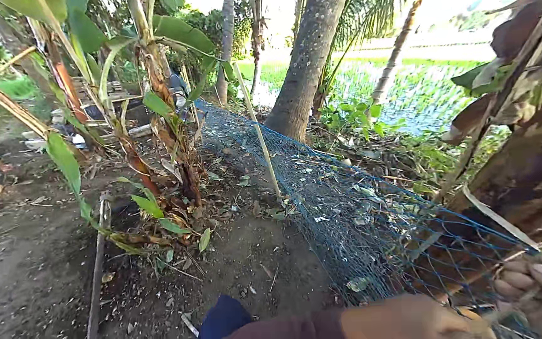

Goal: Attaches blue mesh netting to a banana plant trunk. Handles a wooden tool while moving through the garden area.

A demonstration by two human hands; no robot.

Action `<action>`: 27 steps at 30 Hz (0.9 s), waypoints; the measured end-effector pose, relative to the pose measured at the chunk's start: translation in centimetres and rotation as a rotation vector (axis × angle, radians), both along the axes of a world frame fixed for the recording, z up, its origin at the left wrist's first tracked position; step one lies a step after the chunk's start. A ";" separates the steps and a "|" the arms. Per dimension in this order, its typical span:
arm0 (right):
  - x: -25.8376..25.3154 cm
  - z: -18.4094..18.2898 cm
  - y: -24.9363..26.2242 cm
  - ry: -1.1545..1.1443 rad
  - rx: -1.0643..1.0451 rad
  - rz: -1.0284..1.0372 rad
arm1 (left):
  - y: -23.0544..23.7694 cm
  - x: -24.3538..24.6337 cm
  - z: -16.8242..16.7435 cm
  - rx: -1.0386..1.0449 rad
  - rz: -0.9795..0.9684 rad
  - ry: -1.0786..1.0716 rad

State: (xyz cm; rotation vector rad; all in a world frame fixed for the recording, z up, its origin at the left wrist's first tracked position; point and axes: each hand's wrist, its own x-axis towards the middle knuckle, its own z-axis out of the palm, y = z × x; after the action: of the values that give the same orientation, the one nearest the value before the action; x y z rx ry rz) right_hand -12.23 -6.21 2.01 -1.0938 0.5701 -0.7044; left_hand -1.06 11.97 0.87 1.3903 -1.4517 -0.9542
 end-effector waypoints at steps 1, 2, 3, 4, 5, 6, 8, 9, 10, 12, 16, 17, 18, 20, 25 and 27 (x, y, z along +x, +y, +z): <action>0.0 -0.2 0.2 -0.029 0.027 -0.018 | 1.2 0.9 -1.1 0.020 -0.010 0.051; 0.1 -0.4 0.3 -0.057 0.039 -0.053 | 2.4 1.9 -2.2 0.047 -0.034 0.112; 0.2 -0.6 0.5 -0.080 0.036 -0.110 | 3.7 2.8 -3.6 0.082 -0.068 0.171; 0.3 -0.7 0.8 -0.080 0.014 -0.164 | 4.9 3.9 -5.3 0.145 -0.106 0.203; 0.3 -0.7 1.0 -0.056 -0.021 -0.206 | 6.1 5.2 -6.9 0.238 -0.140 0.171; 0.2 -0.7 1.1 -0.010 -0.058 -0.229 | 7.0 6.8 -8.5 0.348 -0.167 0.064; -0.3 -0.5 1.0 0.100 -0.128 -0.234 | 7.7 10.0 -10.6 0.641 -0.147 -0.270; -0.7 -0.4 0.9 0.142 -0.153 -0.219 | 7.1 10.9 -10.7 0.777 -0.064 -0.407; -1.0 -0.4 0.7 0.180 -0.180 -0.199 | 5.9 11.2 -10.3 0.816 0.049 -0.486; -1.7 0.0 0.3 0.281 -0.254 -0.140 | 2.7 10.2 -7.8 0.602 0.226 -0.535; -2.8 2.9 -0.2 0.638 -0.481 0.037 | -6.9 4.1 -4.0 -0.325 0.397 -0.589; -3.0 3.8 -0.3 0.742 -0.556 0.093 | -9.4 3.1 -3.9 -0.483 0.403 -0.605; -3.2 4.6 -0.5 0.832 -0.650 0.146 | -11.6 2.4 -4.1 -0.586 0.397 -0.620; -3.8 5.4 -0.9 0.946 -0.865 0.226 | -15.0 1.5 -5.0 -0.703 0.349 -0.620; -5.1 7.6 -0.5 0.908 -1.165 0.233 | -18.1 1.4 -7.2 -0.863 0.364 -0.568; -4.3 6.9 -0.4 0.906 -1.171 0.159 | -18.7 2.5 -9.1 -0.830 0.403 -0.548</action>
State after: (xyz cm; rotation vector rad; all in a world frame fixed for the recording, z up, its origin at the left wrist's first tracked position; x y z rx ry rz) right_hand -16.51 -6.62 8.87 -2.5794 0.8262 -0.3210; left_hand 1.39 -6.68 -8.21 1.2442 -1.5876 0.3162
